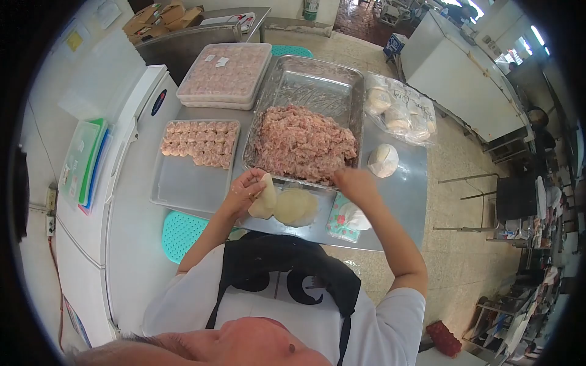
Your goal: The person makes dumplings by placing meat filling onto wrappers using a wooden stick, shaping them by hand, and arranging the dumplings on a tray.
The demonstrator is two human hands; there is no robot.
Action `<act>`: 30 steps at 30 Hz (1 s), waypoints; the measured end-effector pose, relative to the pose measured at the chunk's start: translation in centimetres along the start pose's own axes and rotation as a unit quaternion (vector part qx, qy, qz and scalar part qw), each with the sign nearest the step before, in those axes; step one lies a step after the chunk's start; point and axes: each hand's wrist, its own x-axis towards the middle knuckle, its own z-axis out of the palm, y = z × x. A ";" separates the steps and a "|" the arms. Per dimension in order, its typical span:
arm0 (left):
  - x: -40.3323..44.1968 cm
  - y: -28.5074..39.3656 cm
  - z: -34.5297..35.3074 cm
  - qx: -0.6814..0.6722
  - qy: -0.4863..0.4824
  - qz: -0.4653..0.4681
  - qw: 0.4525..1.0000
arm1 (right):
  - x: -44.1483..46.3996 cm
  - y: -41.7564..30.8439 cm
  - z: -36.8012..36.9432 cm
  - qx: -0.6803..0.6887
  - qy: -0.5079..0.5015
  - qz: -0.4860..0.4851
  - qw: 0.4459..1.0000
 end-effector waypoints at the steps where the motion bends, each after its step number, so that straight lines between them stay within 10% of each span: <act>1: -0.1 -0.1 0.1 -0.049 0.002 -0.007 0.999 | -0.6 -0.7 0.4 0.017 -0.040 0.022 0.999; 11: -1.3 -1.5 -1.1 -0.114 0.010 -0.040 0.993 | -0.2 0.3 -5.3 -0.096 -0.039 -0.019 0.994; 24: -1.0 -2.9 0.3 -0.036 0.016 -0.089 0.995 | 2.0 -0.3 0.2 0.190 -0.080 -0.009 0.979; 30: -1.4 -2.4 0.3 -0.075 -0.004 -0.107 0.991 | 1.8 2.8 -3.5 -0.014 -0.123 -0.041 0.991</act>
